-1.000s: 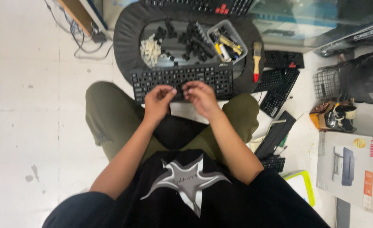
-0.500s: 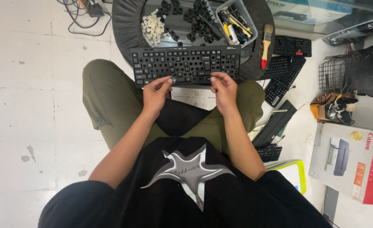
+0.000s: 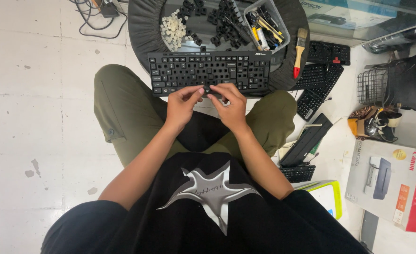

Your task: Assembling a computer keyboard by manually installing keycaps and components into the frame.

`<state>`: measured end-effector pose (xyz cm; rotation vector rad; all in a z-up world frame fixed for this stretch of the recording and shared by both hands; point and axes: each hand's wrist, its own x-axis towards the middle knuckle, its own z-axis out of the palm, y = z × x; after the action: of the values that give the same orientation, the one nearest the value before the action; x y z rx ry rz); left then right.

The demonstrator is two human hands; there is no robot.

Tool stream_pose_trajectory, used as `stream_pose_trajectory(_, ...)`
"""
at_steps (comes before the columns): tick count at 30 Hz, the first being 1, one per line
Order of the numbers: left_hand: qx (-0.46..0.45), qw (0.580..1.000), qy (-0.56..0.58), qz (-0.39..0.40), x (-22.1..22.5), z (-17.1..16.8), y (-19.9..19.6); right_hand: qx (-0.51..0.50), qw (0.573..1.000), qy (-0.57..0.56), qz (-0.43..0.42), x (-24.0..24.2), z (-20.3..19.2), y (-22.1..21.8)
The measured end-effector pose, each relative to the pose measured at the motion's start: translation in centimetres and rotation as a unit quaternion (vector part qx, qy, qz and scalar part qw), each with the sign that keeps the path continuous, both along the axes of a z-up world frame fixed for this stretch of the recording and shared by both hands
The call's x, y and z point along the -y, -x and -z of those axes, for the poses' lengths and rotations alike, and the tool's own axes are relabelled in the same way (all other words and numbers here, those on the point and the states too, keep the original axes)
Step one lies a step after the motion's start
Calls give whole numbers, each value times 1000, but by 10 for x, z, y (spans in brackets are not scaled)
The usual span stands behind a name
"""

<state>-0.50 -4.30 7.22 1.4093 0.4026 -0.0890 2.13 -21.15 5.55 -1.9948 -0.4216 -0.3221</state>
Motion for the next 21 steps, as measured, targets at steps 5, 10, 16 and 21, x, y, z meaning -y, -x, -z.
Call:
stream_pose_trajectory(5,25,999,1,24,3,4,-2,17,1000,2,0,0,-6,2)
stream_pose_trajectory(10,21,998,-14,58,0,7,-3,29,998,58,-9,0,-12,8)
stream_pose_trajectory(16,31,992,-65,105,2,13,-5,72,990,107,-59,4,-24,9)
stream_pose_trajectory(21,2,989,-88,117,1,25,-4,82,977,143,-132,18,-19,3)
